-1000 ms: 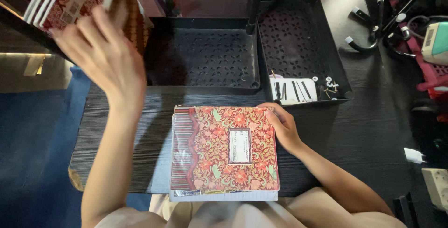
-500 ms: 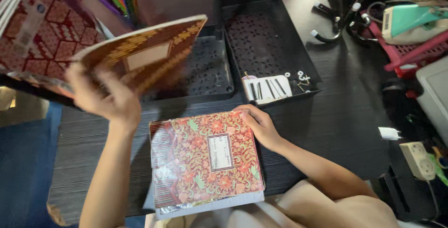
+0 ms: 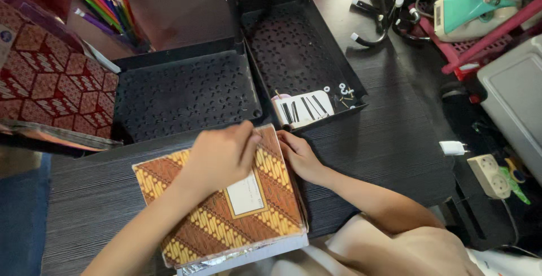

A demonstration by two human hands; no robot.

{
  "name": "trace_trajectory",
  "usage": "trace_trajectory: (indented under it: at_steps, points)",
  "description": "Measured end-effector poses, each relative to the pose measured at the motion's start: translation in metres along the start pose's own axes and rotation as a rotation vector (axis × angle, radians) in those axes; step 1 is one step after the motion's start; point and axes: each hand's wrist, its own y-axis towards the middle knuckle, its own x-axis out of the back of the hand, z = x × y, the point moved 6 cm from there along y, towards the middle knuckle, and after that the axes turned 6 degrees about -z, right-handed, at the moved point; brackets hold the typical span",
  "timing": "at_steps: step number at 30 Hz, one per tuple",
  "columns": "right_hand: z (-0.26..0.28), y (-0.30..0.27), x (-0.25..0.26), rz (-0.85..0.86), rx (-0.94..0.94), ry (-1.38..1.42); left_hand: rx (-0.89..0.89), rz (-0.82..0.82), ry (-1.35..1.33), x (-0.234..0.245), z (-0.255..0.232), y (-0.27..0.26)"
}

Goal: The person repeatedly picks up books from a large pile on the left side of the table and places them into a neat stack on the right side. The person handles the books one by one, transferring them across the table surface.

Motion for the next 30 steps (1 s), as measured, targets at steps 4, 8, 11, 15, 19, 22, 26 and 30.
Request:
trace_trajectory:
  at_steps: [4, 8, 11, 15, 19, 22, 26, 30]
  points:
    - [-0.001, -0.003, -0.001, 0.038, 0.006, 0.046, -0.021, 0.03, 0.052, -0.038, 0.011, -0.017]
    - [-0.006, -0.002, -0.001, 0.013, -0.014, 0.079, -0.133, -0.057, 0.228, -0.048, 0.001, -0.029]
    - [-0.004, -0.003, -0.001, 0.001, -0.021, 0.16, -0.279, -0.212, 0.31, -0.037, -0.009, -0.034]
    - [0.012, -0.013, -0.002, -0.013, 0.068, -0.035, -0.115, -0.137, 0.149, -0.043, 0.004, -0.025]
    - [0.017, -0.011, -0.003, -0.031, 0.116, -0.145, -0.087, -0.254, 0.086, -0.026, 0.012, -0.026]
    - [0.011, -0.009, -0.002, -0.012, 0.117, -0.139, -0.09, -0.456, 0.229, 0.014, 0.038, -0.023]
    - [0.007, -0.009, -0.003, 0.021, 0.102, -0.072, 0.248, -0.559, 0.873, 0.092, 0.123, -0.036]
    - [0.011, -0.009, -0.005, 0.024, 0.108, -0.054, 0.454, -0.559, 1.005, 0.142, 0.185, -0.082]
